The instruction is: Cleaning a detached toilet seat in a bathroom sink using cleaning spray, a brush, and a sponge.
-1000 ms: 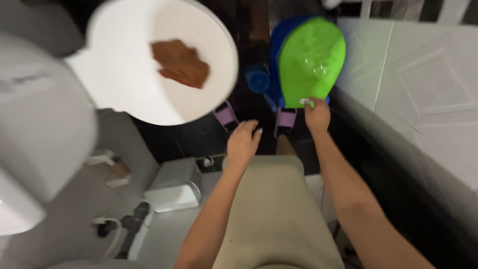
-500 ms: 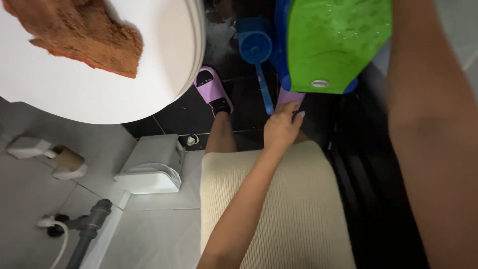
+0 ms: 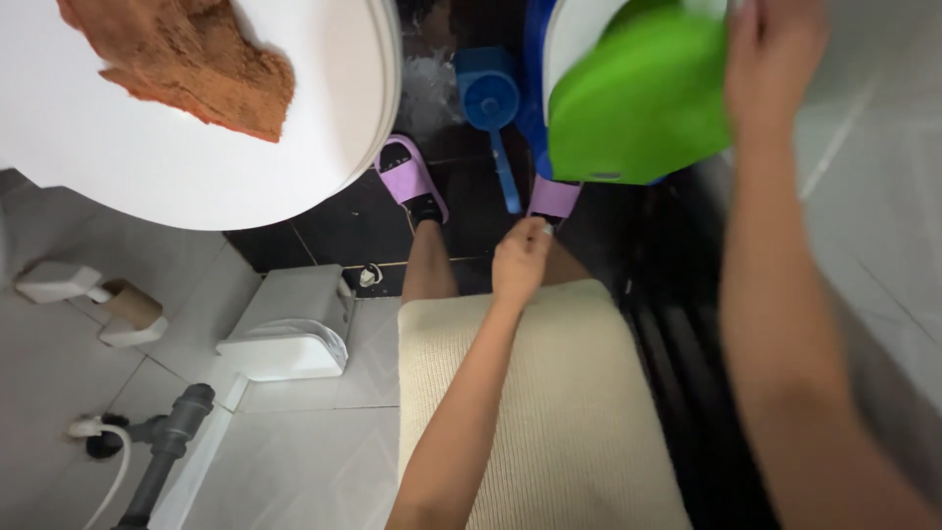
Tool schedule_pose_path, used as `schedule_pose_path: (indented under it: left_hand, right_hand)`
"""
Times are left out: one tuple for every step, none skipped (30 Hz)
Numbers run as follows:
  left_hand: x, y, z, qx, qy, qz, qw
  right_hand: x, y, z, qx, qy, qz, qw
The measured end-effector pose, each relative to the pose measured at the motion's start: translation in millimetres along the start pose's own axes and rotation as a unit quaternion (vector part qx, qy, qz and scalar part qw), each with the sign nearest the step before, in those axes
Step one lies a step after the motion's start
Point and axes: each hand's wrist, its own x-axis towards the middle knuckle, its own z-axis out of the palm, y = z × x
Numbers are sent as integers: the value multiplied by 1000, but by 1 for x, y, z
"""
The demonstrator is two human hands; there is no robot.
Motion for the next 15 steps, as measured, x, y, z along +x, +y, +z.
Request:
schedule_pose_path:
  left_hand:
    - [-1,-9,6,-117,-28,-59,991]
    - [-1,-19,12,-230,-57,-118,964]
    - [-8,2,1,-230,-61,-116,964]
    - [-14,22,-9,-293,-86,-199,931]
    - [-21,40,-19,-352,-109,-282,886]
    - [-27,49,-21,-351,-111,-281,886]
    - [-33,57,-22,-335,-100,-294,890]
    - [-39,64,-23,-318,-89,-307,892]
    - [-43,50,-13,-316,-90,-307,893]
    - [-46,35,-3,-286,-93,-283,911]
    - [-50,19,8,-255,-97,-259,927]
    - [-56,10,13,-252,-97,-260,927]
    - [-61,0,18,-210,-89,-233,945]
    - [-65,-11,24,-168,-81,-205,961]
    - [-71,-2,16,-165,-79,-210,960]
  right_hand:
    - [-19,-30,-31,28,-32,70,997]
    - [-38,-59,-62,57,-63,139,987]
    - [-62,-83,-86,54,-61,141,987]
    - [-85,-107,-110,40,-78,162,983]
    - [-109,-132,-131,29,-95,183,978]
    - [-121,-151,-145,28,-94,184,978]
    - [-133,-169,-158,23,-142,259,955]
    - [-146,-188,-170,19,-190,330,924]
    - [-147,-186,-169,20,-189,332,924]
    - [-149,-183,-167,35,-227,333,915]
    - [-152,-181,-163,51,-266,333,903]
    - [-150,-161,-139,52,-266,336,902]
    - [-149,-142,-112,46,-233,306,922]
    - [-148,-122,-84,39,-199,275,940]
    - [-138,-106,-51,43,-203,276,938]
